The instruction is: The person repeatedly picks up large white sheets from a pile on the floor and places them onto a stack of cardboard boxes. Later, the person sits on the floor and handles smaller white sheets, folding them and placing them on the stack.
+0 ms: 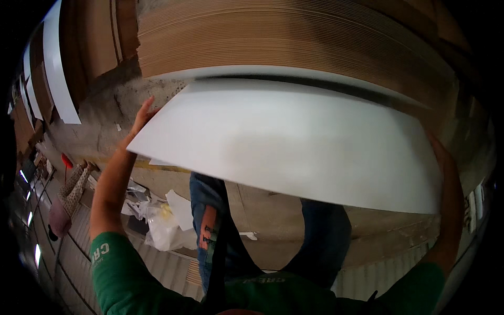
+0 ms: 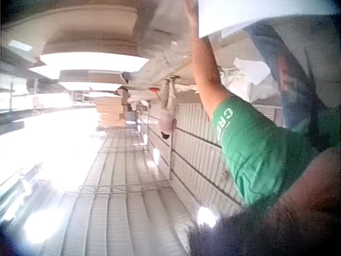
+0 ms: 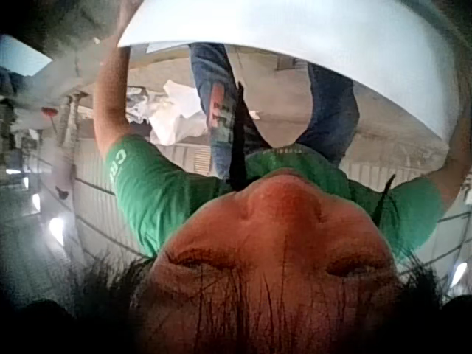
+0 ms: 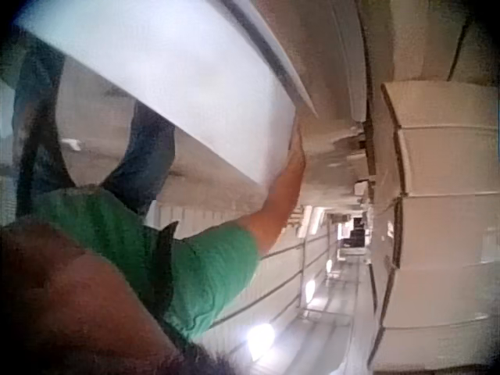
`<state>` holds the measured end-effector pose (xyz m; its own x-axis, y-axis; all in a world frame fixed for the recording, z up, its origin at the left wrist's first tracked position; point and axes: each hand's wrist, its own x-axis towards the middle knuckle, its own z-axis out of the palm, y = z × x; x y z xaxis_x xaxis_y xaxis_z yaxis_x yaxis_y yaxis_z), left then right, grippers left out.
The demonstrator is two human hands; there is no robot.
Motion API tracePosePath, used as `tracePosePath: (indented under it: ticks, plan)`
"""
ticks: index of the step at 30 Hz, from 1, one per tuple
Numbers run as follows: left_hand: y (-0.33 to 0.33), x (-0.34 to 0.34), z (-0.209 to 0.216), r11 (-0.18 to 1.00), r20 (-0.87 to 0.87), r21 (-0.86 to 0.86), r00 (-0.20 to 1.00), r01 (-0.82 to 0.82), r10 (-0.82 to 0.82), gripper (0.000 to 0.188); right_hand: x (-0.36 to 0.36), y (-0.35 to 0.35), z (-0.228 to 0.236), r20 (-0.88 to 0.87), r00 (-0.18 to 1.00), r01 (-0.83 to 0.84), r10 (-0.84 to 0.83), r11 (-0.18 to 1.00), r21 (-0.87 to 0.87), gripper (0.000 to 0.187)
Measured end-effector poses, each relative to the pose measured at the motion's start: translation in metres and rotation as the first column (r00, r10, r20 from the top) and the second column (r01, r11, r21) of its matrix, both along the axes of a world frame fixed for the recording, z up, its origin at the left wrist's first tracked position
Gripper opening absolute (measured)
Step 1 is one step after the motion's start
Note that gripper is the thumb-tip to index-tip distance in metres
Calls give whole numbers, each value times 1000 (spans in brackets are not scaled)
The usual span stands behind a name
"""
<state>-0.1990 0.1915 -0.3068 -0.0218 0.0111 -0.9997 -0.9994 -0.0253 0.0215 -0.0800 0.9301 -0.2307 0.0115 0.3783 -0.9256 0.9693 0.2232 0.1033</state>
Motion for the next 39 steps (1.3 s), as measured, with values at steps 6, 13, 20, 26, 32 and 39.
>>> tracePosePath:
  ticks: [6, 13, 20, 26, 32, 39]
  plan:
    - [-14, 23, -18, 954, -151, -64, 948, -291, 279, 52, 8, 31, -1, 68, 997, 14, -21, 996, 92, 75]
    - [7, 17, 5, 932, -246, -130, 921, -339, 301, 62, -12, 88, 44, -111, 859, -512, 500, 845, -154, 64]
    - [15, -6, 16, 958, -354, -67, 905, -277, 237, 60, 99, 195, 60, 148, 578, -738, 803, 437, 514, 49]
    - [24, -9, 64, 944, -443, -24, 850, -330, 286, 84, 133, -126, 39, -282, 927, -295, 246, 945, -144, 45]
    - [13, 60, 130, 990, -743, -136, 665, -36, -78, 52, 96, -428, 90, -510, 828, -488, 233, 748, -451, 35]
    - [-100, 279, 245, 934, -417, -347, 906, -87, -70, 48, 76, -459, 188, -467, 814, -549, 344, 718, -428, 28]
